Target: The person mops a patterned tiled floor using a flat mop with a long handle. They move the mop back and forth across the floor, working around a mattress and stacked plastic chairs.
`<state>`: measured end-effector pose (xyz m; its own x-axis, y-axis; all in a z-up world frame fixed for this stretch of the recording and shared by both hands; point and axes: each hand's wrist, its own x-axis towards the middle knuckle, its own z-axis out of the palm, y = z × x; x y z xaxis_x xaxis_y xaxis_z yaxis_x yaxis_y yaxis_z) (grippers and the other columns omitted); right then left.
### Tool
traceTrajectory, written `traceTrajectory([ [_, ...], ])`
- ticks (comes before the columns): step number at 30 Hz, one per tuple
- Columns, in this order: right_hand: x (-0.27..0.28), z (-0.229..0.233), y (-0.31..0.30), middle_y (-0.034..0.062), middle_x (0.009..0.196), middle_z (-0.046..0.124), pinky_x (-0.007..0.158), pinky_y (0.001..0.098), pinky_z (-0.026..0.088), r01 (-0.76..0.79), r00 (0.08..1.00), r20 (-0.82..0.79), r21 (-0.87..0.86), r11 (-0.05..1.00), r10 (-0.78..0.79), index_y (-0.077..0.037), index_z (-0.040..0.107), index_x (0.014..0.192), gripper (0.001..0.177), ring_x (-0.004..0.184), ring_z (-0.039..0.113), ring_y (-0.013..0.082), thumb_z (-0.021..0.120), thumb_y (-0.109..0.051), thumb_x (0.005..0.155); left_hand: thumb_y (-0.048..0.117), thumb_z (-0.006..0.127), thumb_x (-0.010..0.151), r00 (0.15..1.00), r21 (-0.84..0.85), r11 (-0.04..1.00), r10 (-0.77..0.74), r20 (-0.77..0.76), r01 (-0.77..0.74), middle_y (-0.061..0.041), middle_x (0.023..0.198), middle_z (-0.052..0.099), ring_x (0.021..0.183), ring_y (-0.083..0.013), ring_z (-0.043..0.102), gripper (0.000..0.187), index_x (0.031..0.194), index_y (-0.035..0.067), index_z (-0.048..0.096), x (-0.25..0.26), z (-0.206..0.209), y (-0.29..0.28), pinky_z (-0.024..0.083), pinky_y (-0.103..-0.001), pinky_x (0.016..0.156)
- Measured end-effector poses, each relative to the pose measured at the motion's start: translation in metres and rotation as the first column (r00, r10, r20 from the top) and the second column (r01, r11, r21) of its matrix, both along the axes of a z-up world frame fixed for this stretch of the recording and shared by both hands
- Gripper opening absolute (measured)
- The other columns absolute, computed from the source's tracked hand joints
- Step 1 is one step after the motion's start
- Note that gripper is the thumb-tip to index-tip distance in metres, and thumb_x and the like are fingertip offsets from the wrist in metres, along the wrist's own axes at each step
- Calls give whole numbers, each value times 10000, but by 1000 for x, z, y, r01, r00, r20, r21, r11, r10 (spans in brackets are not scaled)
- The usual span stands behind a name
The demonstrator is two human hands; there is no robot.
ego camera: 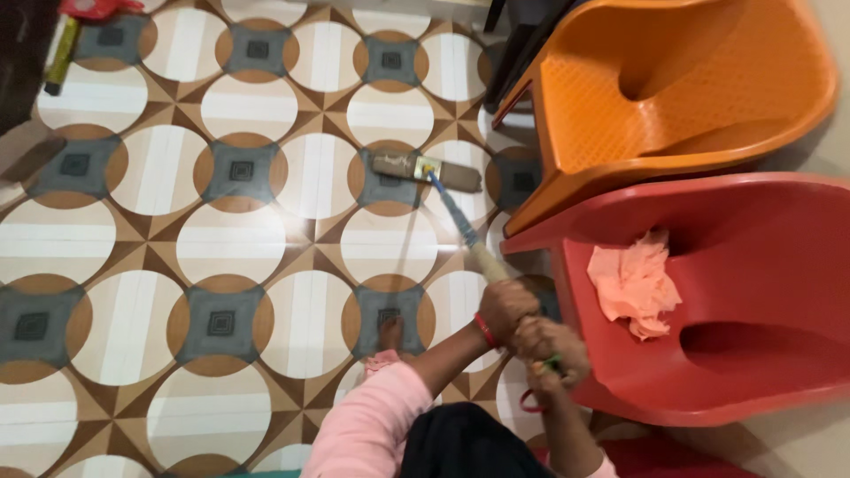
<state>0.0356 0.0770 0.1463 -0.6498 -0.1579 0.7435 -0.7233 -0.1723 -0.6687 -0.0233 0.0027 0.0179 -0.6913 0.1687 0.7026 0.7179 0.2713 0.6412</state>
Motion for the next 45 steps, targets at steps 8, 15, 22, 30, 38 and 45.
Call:
traceTrajectory([
  [8, -86, -6, -21, 68, 616, 508, 673, 375, 498, 95, 980, 169, 47, 994, -102, -33, 457, 664, 436, 585, 531, 196, 664, -338, 898, 404, 734, 701, 997, 68, 995, -68, -28, 70, -58, 643, 559, 644, -286, 580, 333, 659, 139, 537, -98, 10, -28, 462, -419, 647],
  [15, -157, -48, -50, 93, 689, 557, 815, 437, 534, 60, 969, 225, 193, 979, -104, -6, 506, 702, 307, 667, 579, 235, 640, -259, 814, 310, 713, 721, 996, -88, 992, -85, 36, 88, -67, 682, 621, 731, -305, 635, 205, 659, 152, 598, -173, -51, -59, 499, -431, 787],
  [22, -148, -68, -62, 111, 657, 549, 789, 408, 513, 24, 974, 208, 286, 958, -86, 3, 513, 667, 198, 643, 563, 246, 569, -178, 722, 225, 704, 680, 990, -183, 980, -59, 127, 82, -61, 680, 633, 780, -282, 664, 141, 639, 151, 591, -160, -77, -74, 518, -409, 904],
  [30, -90, -63, -19, 110, 655, 516, 797, 413, 526, -46, 982, 191, 291, 956, -11, 1, 474, 664, 163, 619, 527, 229, 544, -144, 645, 236, 698, 696, 998, -150, 989, -11, 60, 19, -81, 714, 646, 797, -303, 648, 143, 671, 129, 607, -97, -67, -40, 504, -441, 882],
  [38, 16, -11, 72, 100, 652, 531, 793, 433, 515, -158, 955, 289, 307, 938, 66, 4, 496, 660, 180, 621, 546, 247, 589, -137, 722, 274, 692, 739, 991, -146, 985, 103, 85, -90, -88, 714, 643, 796, -301, 650, 185, 676, 123, 606, 16, -46, 58, 509, -439, 842],
  [45, 51, 17, 126, 92, 613, 509, 734, 411, 497, -212, 941, 305, 191, 958, 147, -14, 491, 650, 253, 569, 511, 235, 606, -206, 769, 275, 661, 737, 990, -27, 994, 110, 82, -109, -97, 709, 637, 752, -308, 624, 171, 688, 116, 621, 68, 7, 104, 484, -439, 798],
])
